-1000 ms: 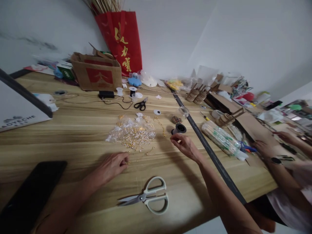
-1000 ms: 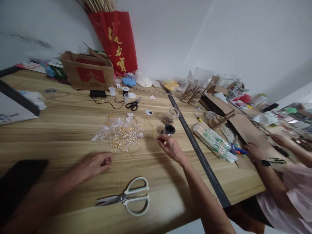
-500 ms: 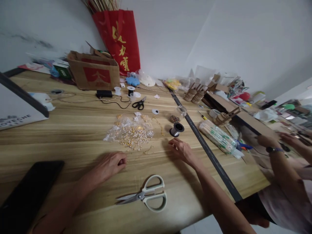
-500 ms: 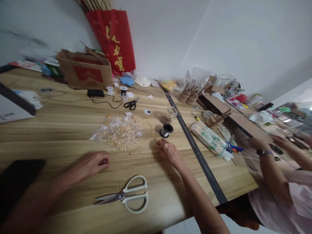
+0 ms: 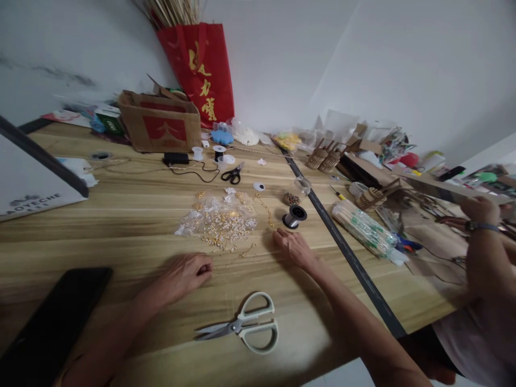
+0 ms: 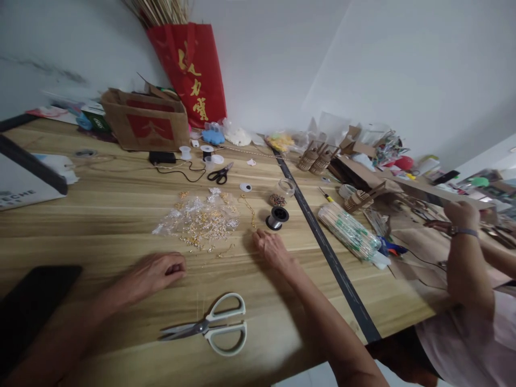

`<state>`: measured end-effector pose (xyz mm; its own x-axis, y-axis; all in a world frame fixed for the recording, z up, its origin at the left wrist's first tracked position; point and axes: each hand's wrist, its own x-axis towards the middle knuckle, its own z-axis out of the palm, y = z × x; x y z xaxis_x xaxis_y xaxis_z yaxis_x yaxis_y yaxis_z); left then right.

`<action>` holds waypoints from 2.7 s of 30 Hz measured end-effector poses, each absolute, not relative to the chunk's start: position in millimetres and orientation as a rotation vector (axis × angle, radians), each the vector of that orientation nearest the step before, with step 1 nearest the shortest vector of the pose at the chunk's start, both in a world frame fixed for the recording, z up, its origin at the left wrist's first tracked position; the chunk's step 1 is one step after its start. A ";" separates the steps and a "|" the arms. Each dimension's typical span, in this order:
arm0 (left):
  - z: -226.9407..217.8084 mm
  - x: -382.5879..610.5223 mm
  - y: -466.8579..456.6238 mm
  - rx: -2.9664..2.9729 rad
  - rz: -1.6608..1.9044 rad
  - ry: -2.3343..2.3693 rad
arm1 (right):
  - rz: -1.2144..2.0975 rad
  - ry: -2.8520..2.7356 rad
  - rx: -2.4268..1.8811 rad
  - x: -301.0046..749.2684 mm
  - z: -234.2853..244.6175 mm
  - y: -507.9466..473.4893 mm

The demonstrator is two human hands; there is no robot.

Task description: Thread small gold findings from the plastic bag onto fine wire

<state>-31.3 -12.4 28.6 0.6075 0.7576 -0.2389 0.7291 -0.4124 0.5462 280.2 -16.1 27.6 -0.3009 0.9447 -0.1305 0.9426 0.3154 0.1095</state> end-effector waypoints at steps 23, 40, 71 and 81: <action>38.6 -4.5 -3.4 2.241 0.341 1.065 | -0.092 2.185 2.095 270.9 16.6 -16.8; 40.3 8.1 -14.6 2.167 0.307 1.062 | 0.005 2.431 2.066 270.0 20.2 -62.9; 41.6 73.1 -8.0 2.568 0.280 0.588 | 0.017 2.541 1.971 270.5 -12.0 -134.0; 21.9 102.2 -16.6 2.714 0.268 0.366 | 0.066 2.531 1.966 272.0 -10.3 -131.9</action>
<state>102.2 -16.6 21.9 0.9476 0.2898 0.1343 0.2157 -0.8908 0.3999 272.0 -131.9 -10.3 -0.2463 0.9662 0.0762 0.9689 0.2475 -0.0069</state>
